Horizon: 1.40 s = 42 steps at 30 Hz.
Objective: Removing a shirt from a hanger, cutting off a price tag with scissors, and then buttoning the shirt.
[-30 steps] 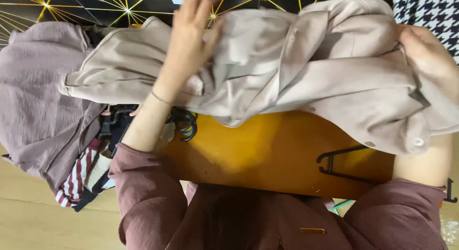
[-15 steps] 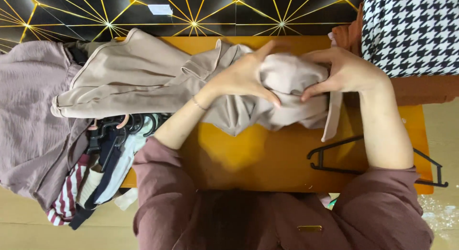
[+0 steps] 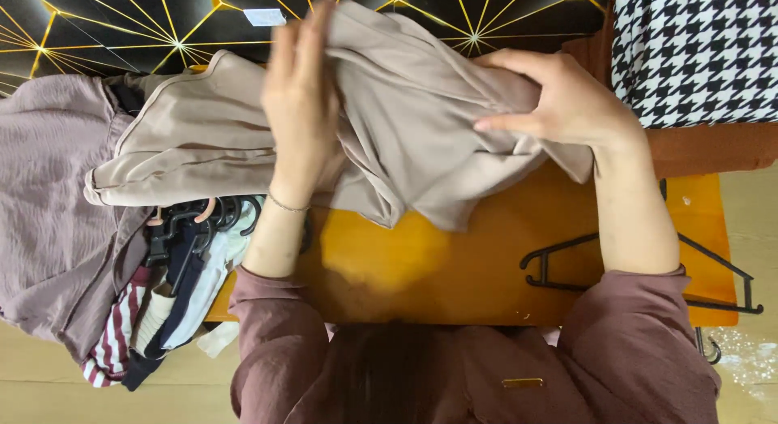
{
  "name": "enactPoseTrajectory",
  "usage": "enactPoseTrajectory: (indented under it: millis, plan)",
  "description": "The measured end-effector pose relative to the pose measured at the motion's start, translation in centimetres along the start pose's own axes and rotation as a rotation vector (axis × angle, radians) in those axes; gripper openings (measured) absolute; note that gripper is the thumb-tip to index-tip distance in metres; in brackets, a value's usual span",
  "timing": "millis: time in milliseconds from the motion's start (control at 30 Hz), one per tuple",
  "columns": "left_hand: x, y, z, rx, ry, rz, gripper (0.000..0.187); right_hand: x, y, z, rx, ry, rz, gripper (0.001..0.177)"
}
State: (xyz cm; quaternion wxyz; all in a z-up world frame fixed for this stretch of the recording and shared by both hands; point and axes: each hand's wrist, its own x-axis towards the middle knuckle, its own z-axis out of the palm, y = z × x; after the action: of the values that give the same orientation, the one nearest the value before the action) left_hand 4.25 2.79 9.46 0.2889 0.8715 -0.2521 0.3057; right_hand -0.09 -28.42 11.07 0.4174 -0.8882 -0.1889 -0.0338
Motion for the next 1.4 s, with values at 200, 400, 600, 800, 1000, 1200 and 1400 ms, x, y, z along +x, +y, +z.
enactPoseTrajectory:
  millis: [200,400,600,800,1000,1200,1400]
  plan:
    - [1.0,-2.0,-2.0,-0.046,0.385,0.002,0.070,0.0,3.3,0.6,-0.355,0.106,0.122,0.046]
    - [0.9,-2.6,-2.1,0.295,0.226,-0.141,0.060,1.2,3.4,0.6,-0.225,0.350,-0.150,0.038]
    - [1.9,2.2,1.6,-0.488,-0.228,0.334,0.136,3.4,1.4,1.3,0.317,0.171,-0.124,0.043]
    - [2.4,0.0,8.4,-0.646,-0.086,0.136,0.048,2.1,-3.9,0.1,-0.170,0.299,-0.381,0.055]
    - [4.1,-2.0,4.4,-1.173,-0.141,-0.224,0.021,0.3,6.3,2.7,-0.483,0.516,-0.116,0.061]
    - [3.1,-4.5,5.9,-0.898,0.013,-0.113,0.015,1.9,9.2,3.2,0.961,0.131,0.533,0.044]
    - [2.4,-3.9,4.9,-0.795,0.092,-0.051,0.040,2.0,9.7,4.0,1.008,0.129,0.327,0.050]
